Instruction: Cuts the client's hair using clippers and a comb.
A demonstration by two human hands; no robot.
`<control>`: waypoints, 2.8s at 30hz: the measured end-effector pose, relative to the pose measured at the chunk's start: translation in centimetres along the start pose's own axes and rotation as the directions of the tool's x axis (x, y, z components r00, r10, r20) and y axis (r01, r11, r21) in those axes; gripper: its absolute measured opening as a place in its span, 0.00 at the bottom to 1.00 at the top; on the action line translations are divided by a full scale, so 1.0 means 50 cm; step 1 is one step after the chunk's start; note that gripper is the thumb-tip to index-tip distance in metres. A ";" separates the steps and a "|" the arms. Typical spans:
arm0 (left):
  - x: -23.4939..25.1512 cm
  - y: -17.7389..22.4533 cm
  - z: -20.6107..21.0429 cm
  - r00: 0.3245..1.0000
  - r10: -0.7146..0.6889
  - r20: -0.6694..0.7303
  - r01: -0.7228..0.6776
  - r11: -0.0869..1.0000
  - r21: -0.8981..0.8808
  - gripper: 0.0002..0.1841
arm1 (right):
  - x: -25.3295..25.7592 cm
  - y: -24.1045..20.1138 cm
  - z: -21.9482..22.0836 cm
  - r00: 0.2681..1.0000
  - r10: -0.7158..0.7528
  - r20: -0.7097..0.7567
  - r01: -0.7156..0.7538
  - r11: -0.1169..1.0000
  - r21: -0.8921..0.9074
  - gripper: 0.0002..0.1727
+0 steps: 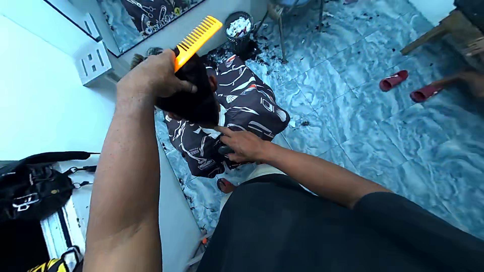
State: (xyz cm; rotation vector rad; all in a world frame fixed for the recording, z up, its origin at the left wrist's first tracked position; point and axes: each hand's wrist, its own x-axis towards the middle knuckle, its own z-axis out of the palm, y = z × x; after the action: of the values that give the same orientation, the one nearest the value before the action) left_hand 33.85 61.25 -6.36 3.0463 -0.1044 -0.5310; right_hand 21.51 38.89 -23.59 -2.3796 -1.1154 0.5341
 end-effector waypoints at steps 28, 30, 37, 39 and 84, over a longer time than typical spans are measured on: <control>-0.322 0.014 0.230 0.680 -0.041 -0.732 -0.139 0.973 -0.184 0.25 | -0.083 0.139 -0.029 0.883 0.446 -0.147 0.006 0.301 0.953 0.28; -0.243 0.071 0.158 0.606 -0.115 -0.787 -0.083 0.975 -0.206 0.23 | -0.028 0.152 -0.074 0.904 0.427 -0.008 -0.051 0.127 0.991 0.26; -0.023 0.120 0.035 0.945 -0.214 -0.245 0.208 0.977 -0.053 0.41 | 0.067 0.164 -0.172 0.887 0.214 0.410 -0.461 0.477 0.748 0.23; -0.016 0.113 0.037 0.962 -0.227 -0.153 0.235 0.972 0.032 0.48 | 0.084 0.161 -0.189 0.862 0.229 0.451 -0.497 0.555 0.667 0.22; -0.031 0.057 0.082 0.960 -0.162 -0.227 0.194 0.973 0.126 0.58 | 0.100 0.108 -0.130 0.981 0.184 -0.069 -0.051 0.577 0.815 0.25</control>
State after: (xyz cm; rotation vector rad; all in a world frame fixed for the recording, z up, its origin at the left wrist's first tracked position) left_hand 30.82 58.38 -9.53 3.2540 0.1487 -0.2051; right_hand 31.18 38.24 -21.98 -1.6193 -0.4527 0.7102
